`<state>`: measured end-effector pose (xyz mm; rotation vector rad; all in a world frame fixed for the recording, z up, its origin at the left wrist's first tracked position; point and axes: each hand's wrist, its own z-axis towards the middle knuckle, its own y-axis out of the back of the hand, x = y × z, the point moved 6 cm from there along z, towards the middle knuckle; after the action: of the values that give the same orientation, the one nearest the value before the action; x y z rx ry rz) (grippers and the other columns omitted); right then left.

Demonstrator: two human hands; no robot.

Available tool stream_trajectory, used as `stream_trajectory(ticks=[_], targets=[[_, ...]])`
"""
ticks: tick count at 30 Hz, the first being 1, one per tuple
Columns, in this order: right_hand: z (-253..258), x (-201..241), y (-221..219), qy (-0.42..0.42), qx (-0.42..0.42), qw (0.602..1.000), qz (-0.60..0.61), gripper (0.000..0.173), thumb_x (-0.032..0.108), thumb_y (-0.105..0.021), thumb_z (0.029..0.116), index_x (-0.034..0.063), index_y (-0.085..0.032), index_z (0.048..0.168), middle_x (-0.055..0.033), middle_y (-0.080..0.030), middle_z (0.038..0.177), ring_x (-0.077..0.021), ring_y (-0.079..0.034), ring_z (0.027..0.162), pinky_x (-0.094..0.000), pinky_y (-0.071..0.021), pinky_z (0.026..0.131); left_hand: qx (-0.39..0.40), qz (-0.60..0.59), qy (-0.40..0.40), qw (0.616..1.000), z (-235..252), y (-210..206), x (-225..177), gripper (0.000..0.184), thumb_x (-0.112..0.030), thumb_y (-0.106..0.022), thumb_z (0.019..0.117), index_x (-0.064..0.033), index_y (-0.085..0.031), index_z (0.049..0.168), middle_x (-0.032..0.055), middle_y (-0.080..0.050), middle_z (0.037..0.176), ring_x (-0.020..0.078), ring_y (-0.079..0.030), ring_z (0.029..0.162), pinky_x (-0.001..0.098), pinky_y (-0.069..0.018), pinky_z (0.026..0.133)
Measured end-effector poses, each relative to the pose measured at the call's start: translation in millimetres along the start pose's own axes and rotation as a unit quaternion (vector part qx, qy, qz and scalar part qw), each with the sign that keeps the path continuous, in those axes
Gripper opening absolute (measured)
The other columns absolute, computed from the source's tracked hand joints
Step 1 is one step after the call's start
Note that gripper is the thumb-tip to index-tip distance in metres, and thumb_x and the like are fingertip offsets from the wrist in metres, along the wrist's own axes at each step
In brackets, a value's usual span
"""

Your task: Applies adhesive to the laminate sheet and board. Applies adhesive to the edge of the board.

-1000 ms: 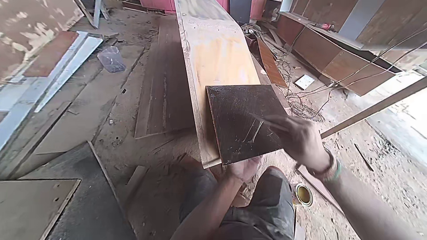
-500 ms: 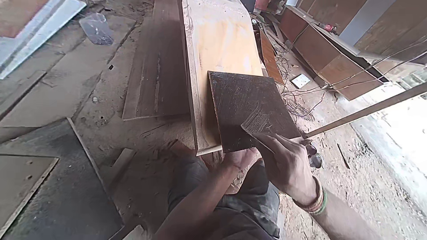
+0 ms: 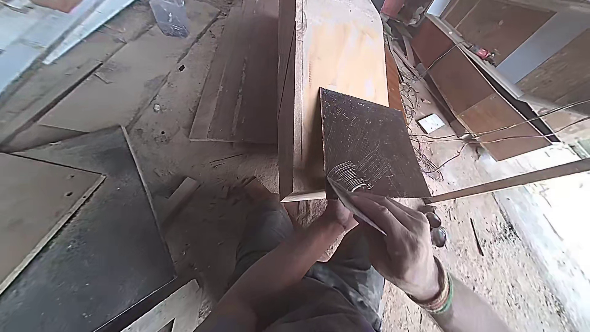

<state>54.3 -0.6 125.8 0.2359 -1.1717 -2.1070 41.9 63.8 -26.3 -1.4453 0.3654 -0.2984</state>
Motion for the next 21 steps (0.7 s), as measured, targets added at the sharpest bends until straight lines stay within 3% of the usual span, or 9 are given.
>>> stream_trajectory(ticks=[2,4,7,9,10,12,16,18,21], targets=[[-6,-3,4,0.041,0.015,0.999,0.027,0.024,0.013,-0.051,0.1020,0.0046,-0.072,0.107,-0.0115,-0.078,0.108,-0.0175,-0.075,0.099,-0.0301,-0.0614,0.083,-0.027,-0.012,0.005,1.000,-8,-18,-8,0.065,-0.057,-0.013,0.1064,-0.0178,-0.064,0.095,-0.0020,-0.070,0.083,0.0065,-0.068,0.080,0.0255,-0.0569,0.070],[-12,-12,11,0.081,0.041,0.994,0.054,0.026,0.015,-0.047,0.1032,0.0084,-0.071,0.111,-0.0109,-0.077,0.112,-0.0194,-0.074,0.103,-0.0340,-0.0603,0.084,-0.138,-0.014,0.023,0.990,-20,-39,-20,0.064,-0.045,-0.011,0.1094,-0.0152,-0.060,0.080,-0.0010,-0.061,0.067,0.0053,-0.062,0.063,0.0213,-0.0522,0.057],[-18,-34,33,0.087,0.059,0.987,0.119,0.029,0.022,-0.043,0.1063,0.0137,-0.069,0.117,-0.0106,-0.075,0.117,-0.0229,-0.072,0.109,-0.0405,-0.0596,0.091,-0.052,-0.036,0.006,0.998,-7,-12,-6,0.055,-0.054,-0.028,0.1060,-0.0147,-0.064,0.097,0.0030,-0.068,0.085,0.0114,-0.067,0.081,0.0295,-0.0567,0.073],[-19,-53,49,0.043,0.032,0.992,0.118,0.028,0.022,-0.046,0.1071,0.0118,-0.069,0.119,-0.0111,-0.075,0.118,-0.0219,-0.071,0.111,-0.0400,-0.0600,0.094,0.029,-0.078,0.018,0.996,11,3,4,0.063,-0.074,-0.056,0.0860,-0.0170,-0.072,0.107,0.0074,-0.074,0.100,0.0184,-0.072,0.092,0.0371,-0.0591,0.080],[-20,-62,55,0.003,0.011,0.995,0.101,0.026,0.022,-0.050,0.1078,0.0083,-0.070,0.116,-0.0097,-0.075,0.115,-0.0171,-0.072,0.109,-0.0354,-0.0609,0.094,0.048,-0.082,0.024,0.995,17,7,6,0.071,-0.078,-0.061,0.0795,-0.0156,-0.071,0.112,0.0108,-0.073,0.106,0.0226,-0.071,0.097,0.0418,-0.0585,0.084],[-23,-82,60,-0.105,-0.026,0.993,0.042,0.029,0.026,-0.055,0.1061,0.0043,-0.073,0.111,-0.0022,-0.076,0.100,-0.0008,-0.070,0.092,-0.0211,-0.0587,0.083,0.054,-0.064,0.033,0.996,21,13,5,0.083,-0.085,-0.059,0.0735,-0.0143,-0.071,0.115,0.0136,-0.073,0.109,0.0272,-0.071,0.100,0.0477,-0.0580,0.088],[-25,-115,56,-0.263,-0.034,0.961,-0.077,0.029,0.032,-0.056,0.1028,0.0095,-0.076,0.100,0.0003,-0.072,0.077,-0.0074,-0.067,0.068,-0.0338,-0.0566,0.064,0.089,-0.030,0.055,0.994,24,14,-8,0.103,-0.096,-0.058,0.0613,-0.0156,-0.068,0.125,0.0166,-0.070,0.122,0.0347,-0.067,0.113,0.0575,-0.0549,0.095],[-22,-126,52,-0.296,-0.015,0.947,-0.119,0.034,0.035,-0.054,0.1022,0.0094,-0.072,0.089,-0.0024,-0.064,0.066,-0.0156,-0.063,0.062,-0.0436,-0.0520,0.059,0.135,-0.033,0.064,0.988,23,14,-14,0.099,-0.089,-0.068,0.0608,-0.0149,-0.068,0.126,0.0180,-0.068,0.126,0.0382,-0.065,0.118,0.0635,-0.0514,0.098],[-21,-131,53,-0.289,-0.004,0.946,-0.149,0.038,0.037,-0.052,0.1008,0.0106,-0.064,0.076,0.0006,-0.052,0.057,-0.0143,-0.053,0.052,-0.0404,-0.0444,0.051,0.184,-0.030,0.055,0.981,25,12,-20,0.080,-0.075,-0.072,0.0738,-0.0153,-0.068,0.128,0.0167,-0.068,0.127,0.0362,-0.064,0.120,0.0635,-0.0509,0.098]])
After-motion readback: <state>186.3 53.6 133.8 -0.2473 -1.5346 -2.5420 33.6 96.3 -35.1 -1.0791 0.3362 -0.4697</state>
